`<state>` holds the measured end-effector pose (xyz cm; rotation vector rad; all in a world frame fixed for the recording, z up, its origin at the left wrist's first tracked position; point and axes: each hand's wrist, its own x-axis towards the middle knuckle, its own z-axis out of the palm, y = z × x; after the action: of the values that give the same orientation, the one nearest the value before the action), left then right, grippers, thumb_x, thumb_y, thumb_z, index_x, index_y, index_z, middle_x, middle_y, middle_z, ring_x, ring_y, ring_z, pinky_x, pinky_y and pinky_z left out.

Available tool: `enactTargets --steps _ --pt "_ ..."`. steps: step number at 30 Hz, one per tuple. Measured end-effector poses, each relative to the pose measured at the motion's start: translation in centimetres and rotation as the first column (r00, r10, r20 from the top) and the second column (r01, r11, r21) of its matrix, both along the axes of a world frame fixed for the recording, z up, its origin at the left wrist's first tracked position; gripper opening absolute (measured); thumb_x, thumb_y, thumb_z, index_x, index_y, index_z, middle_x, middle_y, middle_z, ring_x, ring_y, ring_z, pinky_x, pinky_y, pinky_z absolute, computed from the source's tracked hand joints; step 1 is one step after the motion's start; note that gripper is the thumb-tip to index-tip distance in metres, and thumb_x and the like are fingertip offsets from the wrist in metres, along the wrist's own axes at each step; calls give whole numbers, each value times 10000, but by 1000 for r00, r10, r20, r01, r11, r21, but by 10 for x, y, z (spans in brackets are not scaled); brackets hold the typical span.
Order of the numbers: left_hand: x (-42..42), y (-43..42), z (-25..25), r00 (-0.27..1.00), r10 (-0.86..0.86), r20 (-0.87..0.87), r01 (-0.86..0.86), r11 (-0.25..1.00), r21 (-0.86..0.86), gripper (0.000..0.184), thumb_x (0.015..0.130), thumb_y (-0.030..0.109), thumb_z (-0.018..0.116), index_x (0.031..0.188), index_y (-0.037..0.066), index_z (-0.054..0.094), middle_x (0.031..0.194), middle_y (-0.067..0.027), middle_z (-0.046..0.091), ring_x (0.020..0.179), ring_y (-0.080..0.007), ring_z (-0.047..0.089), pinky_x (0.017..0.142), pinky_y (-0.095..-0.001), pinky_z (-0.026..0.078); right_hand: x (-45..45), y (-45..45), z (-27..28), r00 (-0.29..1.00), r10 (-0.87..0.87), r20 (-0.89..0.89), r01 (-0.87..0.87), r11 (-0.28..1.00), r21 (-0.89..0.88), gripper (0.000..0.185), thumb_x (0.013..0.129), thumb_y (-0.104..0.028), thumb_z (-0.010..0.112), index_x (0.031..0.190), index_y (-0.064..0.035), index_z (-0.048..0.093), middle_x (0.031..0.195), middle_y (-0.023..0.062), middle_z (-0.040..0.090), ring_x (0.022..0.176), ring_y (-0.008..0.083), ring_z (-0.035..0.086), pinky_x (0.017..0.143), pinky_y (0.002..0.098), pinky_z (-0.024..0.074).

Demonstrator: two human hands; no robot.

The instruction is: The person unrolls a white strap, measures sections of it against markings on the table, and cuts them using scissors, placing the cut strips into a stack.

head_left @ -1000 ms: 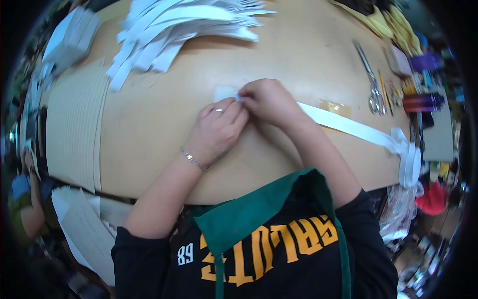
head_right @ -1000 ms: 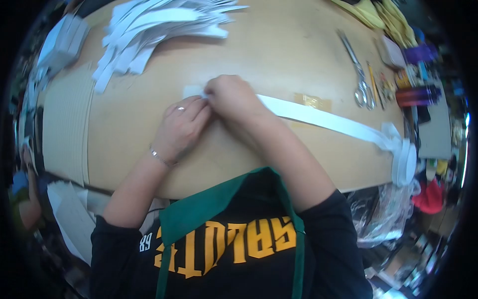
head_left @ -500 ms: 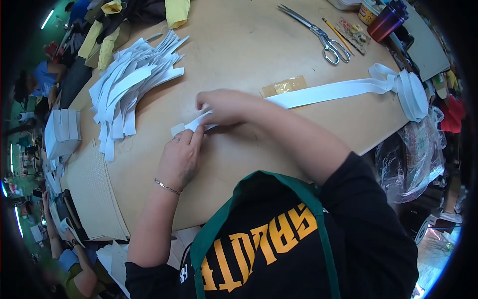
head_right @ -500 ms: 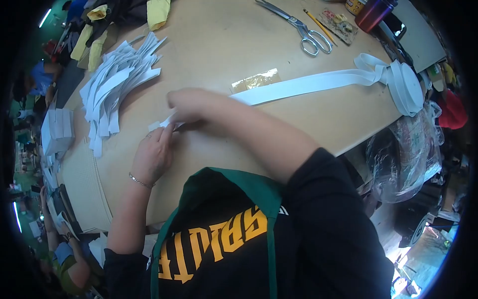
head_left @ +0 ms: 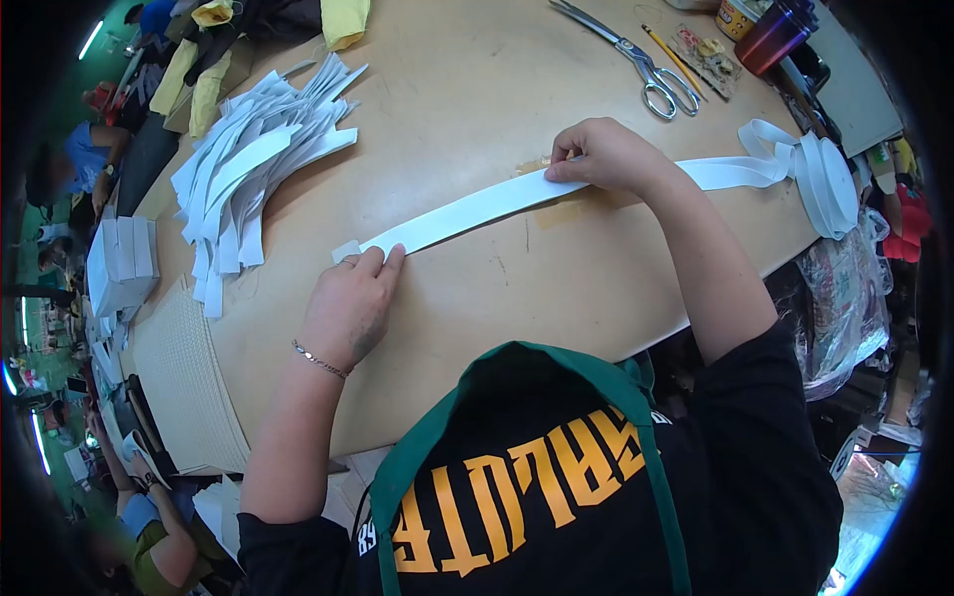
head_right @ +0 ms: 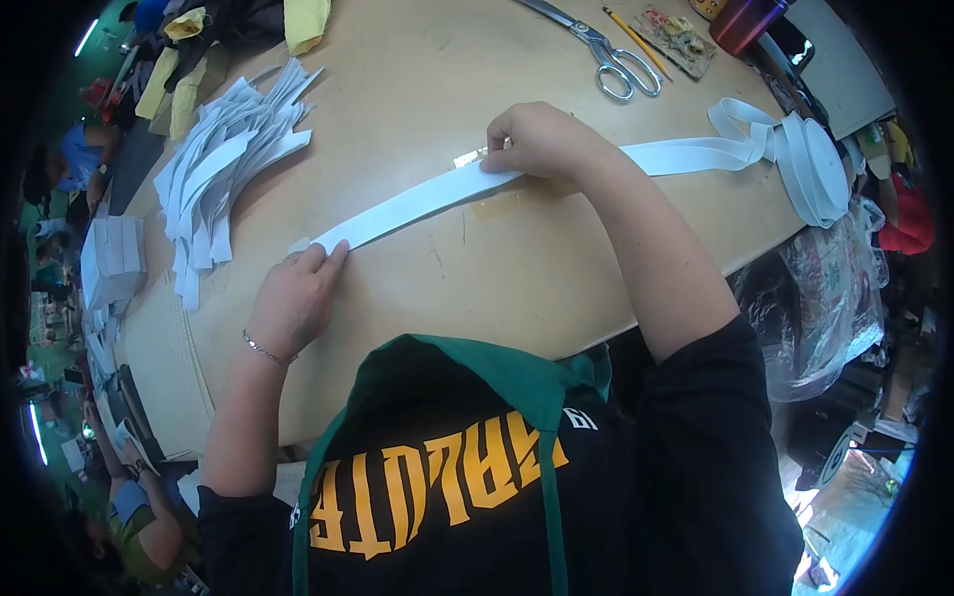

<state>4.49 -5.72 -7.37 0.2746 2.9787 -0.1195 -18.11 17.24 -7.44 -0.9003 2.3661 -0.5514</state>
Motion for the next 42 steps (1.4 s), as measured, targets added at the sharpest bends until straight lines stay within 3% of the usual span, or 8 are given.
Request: enactTargets --steps 12,15,18,21,27,30,36,42 --pt "1 -1 -1 999 -24 -35 24 1000 -10 435 724 10 498 1158 20 520 818 -95 507 735 -237 556 664 -325 466 5 -4 -4 984 7 -175 -6 1000 8 231 724 -237 704 832 -53 616 887 81 630 795 233 579 677 326 459" --pt "0 2 1 1000 -10 -24 10 1000 -5 432 727 13 497 1158 18 520 823 -96 505 731 -237 553 661 -323 463 17 2 -8 796 124 -592 -167 986 -18 205 753 -234 646 886 -84 603 994 78 562 922 237 524 707 372 444" --pt "0 1 0 1000 -11 -23 10 1000 -15 434 726 15 500 1159 17 519 825 -97 502 728 -237 551 660 -324 460 53 2 -21 681 160 -714 -225 974 4 236 772 -255 611 926 -76 604 1052 81 510 968 247 480 758 389 421" --pt "0 1 -1 999 -19 -26 19 1000 -11 435 723 14 502 1158 16 521 823 -97 504 733 -236 554 665 -326 460 102 2 -40 666 25 -745 -210 965 -156 319 799 -288 572 1023 -61 588 1056 99 511 1010 277 472 827 395 395" --pt "-3 -1 2 1000 -13 -23 13 1000 -1 394 723 16 506 1115 34 546 817 -100 513 745 -244 562 665 -333 467 117 1 -44 709 -14 -705 -132 979 -153 524 808 -425 538 1184 -61 502 1131 100 487 1131 282 416 900 432 351" --pt "-7 0 7 998 59 21 -61 995 75 373 730 27 507 1098 52 558 804 -96 518 745 -249 566 654 -336 473 115 0 -40 749 21 -662 -107 990 -89 549 801 -455 538 1198 -78 494 1144 89 474 1128 257 407 908 431 337" --pt "-33 53 1 975 8 -220 22 991 134 353 767 103 518 1116 81 558 837 -90 535 760 -246 576 645 -341 478 115 -3 -37 760 19 -650 -96 992 -83 545 783 -472 553 1179 -101 501 1095 71 470 1071 229 421 884 436 340" --pt "-48 76 -1 994 46 -101 -46 999 10 457 791 166 524 1240 94 480 934 -77 533 803 -233 582 656 -344 472 115 -2 -37 759 5 -651 -100 989 -109 540 770 -462 574 1169 -105 497 1083 60 470 1066 226 421 871 440 341"
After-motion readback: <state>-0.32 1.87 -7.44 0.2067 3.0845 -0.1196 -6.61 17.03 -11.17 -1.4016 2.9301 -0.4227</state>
